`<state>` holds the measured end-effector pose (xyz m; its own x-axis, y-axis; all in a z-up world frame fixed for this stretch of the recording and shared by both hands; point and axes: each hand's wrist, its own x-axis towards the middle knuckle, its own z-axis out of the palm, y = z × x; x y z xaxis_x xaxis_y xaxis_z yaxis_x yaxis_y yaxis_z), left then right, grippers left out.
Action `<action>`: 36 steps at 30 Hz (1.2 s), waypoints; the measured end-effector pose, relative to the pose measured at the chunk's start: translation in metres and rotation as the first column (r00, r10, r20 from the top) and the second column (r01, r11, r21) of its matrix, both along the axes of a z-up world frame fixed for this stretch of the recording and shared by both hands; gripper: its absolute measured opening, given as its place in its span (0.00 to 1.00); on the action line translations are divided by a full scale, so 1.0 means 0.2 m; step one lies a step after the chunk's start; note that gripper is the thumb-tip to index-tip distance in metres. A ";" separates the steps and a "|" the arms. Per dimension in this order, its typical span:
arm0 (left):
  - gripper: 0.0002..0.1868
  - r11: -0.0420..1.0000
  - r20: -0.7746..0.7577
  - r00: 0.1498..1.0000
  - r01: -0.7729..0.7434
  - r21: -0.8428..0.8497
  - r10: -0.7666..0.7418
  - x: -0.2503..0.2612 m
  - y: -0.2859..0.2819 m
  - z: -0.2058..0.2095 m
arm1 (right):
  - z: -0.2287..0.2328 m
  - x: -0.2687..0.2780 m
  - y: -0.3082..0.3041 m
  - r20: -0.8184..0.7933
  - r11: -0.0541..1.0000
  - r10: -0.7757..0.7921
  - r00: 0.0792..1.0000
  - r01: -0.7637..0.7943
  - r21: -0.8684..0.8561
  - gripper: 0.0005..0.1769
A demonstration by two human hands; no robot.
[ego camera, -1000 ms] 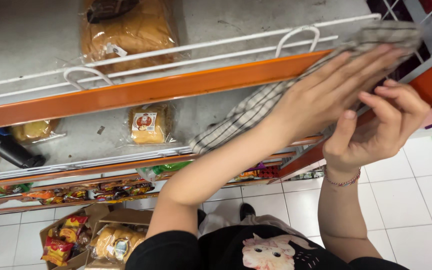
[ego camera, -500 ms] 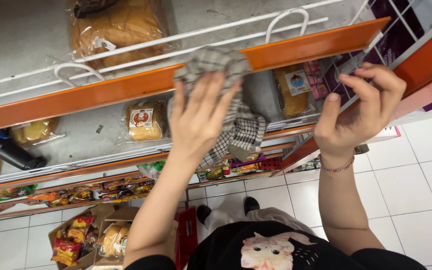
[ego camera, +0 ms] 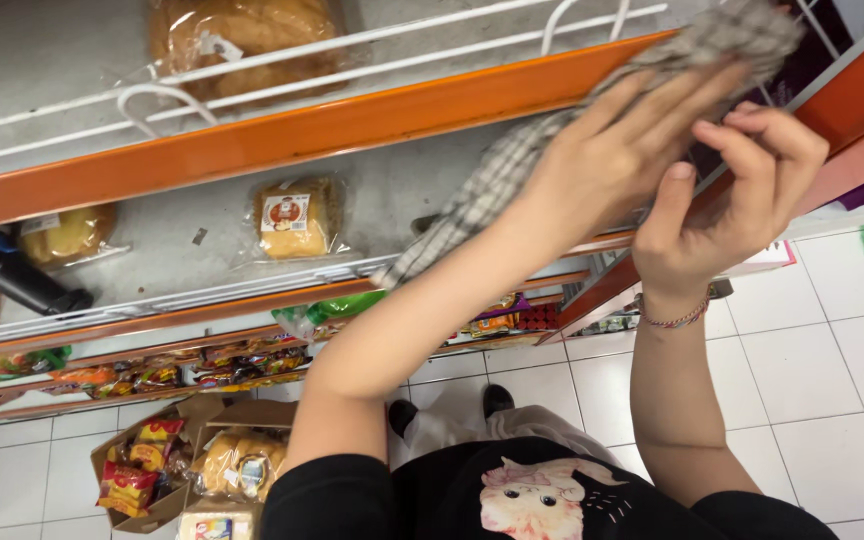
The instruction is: The person cleans the front edge of a refrigerated display shelf using a spray bottle and cloths. They then pick up packaged bread items from a cardboard box and place them onto the shelf, using a handheld barcode scanner to scan each item before restocking.
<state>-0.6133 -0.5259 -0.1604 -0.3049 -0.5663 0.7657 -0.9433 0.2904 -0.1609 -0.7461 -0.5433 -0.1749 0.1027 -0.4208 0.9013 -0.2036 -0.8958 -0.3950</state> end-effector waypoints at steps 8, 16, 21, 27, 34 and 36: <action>0.25 0.987 0.061 0.986 -0.159 0.015 0.158 0.34 0.31 -0.20 | 0.00 0.14 0.08 -0.045 0.997 0.070 0.997 -0.070 0.011 0.14; 0.32 0.863 -0.421 0.794 -0.503 -0.048 0.439 0.79 0.93 -0.21 | -0.11 0.24 0.22 -0.239 0.974 0.219 0.946 -0.196 0.115 0.13; 0.31 0.875 -0.739 0.631 -0.468 -0.120 0.236 0.70 1.32 -0.25 | -0.23 0.21 0.35 -0.484 0.968 0.251 0.838 -0.231 0.101 0.20; 0.35 0.872 -0.590 0.739 -0.476 -0.113 0.327 0.51 1.50 -0.65 | -0.34 0.23 0.31 -0.631 0.976 0.149 0.761 -0.217 -0.031 0.16; 0.38 0.925 -0.436 0.816 -0.325 0.195 0.379 0.51 1.21 -1.21 | -0.37 0.21 0.22 -0.589 0.977 0.204 0.782 -0.203 0.068 0.07; 0.40 0.931 -0.430 0.826 -0.321 0.170 0.364 0.51 1.10 -1.29 | -0.36 0.19 0.18 -0.519 0.977 0.213 0.828 -0.188 0.101 0.07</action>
